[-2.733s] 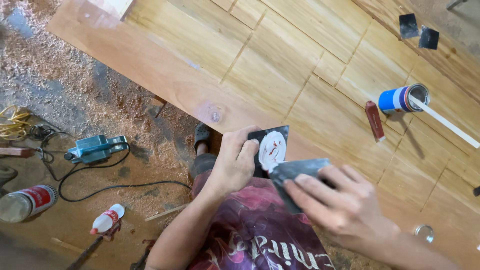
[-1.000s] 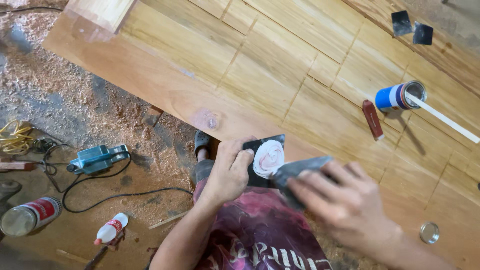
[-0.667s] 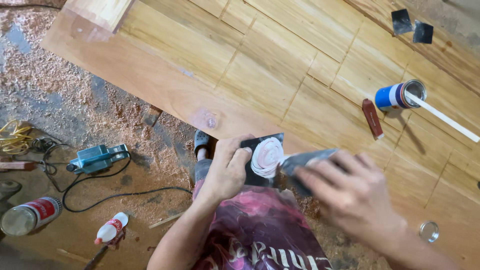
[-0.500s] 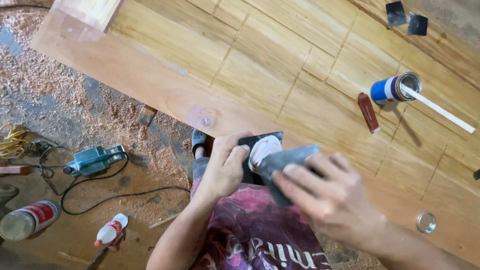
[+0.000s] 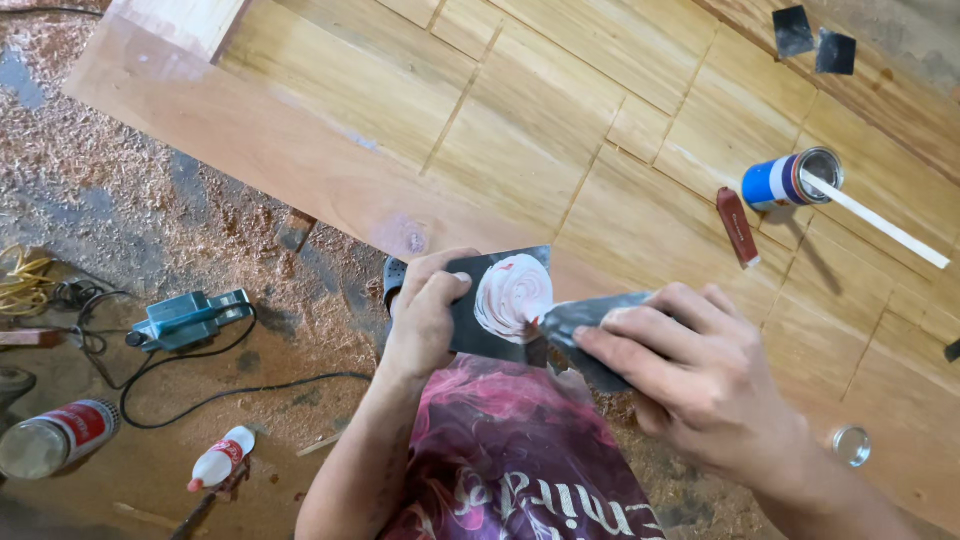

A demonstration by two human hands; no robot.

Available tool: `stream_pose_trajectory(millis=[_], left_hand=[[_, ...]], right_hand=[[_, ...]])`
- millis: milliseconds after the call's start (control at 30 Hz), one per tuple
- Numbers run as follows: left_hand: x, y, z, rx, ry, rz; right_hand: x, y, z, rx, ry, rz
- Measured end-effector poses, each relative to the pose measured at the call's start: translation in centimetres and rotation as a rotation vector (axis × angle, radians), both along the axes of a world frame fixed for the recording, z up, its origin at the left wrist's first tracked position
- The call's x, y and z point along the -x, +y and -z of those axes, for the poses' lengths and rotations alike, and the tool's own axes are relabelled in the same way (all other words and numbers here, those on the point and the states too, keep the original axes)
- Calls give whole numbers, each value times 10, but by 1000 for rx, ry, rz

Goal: The person uses a chisel to clean out a knot hole in a wooden door panel lying on the floor. They then scoop white wood filler from a can with a stick onto a scraper and squeeze hardener from a tube onto it, mixing the filler with two scrapers.

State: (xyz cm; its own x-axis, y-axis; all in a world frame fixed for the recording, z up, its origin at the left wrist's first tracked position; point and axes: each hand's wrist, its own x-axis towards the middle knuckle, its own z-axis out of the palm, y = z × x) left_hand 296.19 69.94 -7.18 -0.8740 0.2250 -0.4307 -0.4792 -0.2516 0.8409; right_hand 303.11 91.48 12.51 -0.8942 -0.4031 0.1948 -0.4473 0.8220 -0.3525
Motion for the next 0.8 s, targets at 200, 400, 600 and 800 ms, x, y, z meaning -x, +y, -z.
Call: stream_pose_trajectory(millis=[200,400,600,800], left_hand=[[25,3,-15,-837,-404,53],[27,18,-45,-1042,-458,139],[30,17,-44,-961,-458,121],[24,18,-34,-867,-532,117]], right_hand=[[1,6,5,430,211,42],[0,-24,84,345,543,134],[-24,-24,87,327,475,136],[-55,-4,75,217,359,109]])
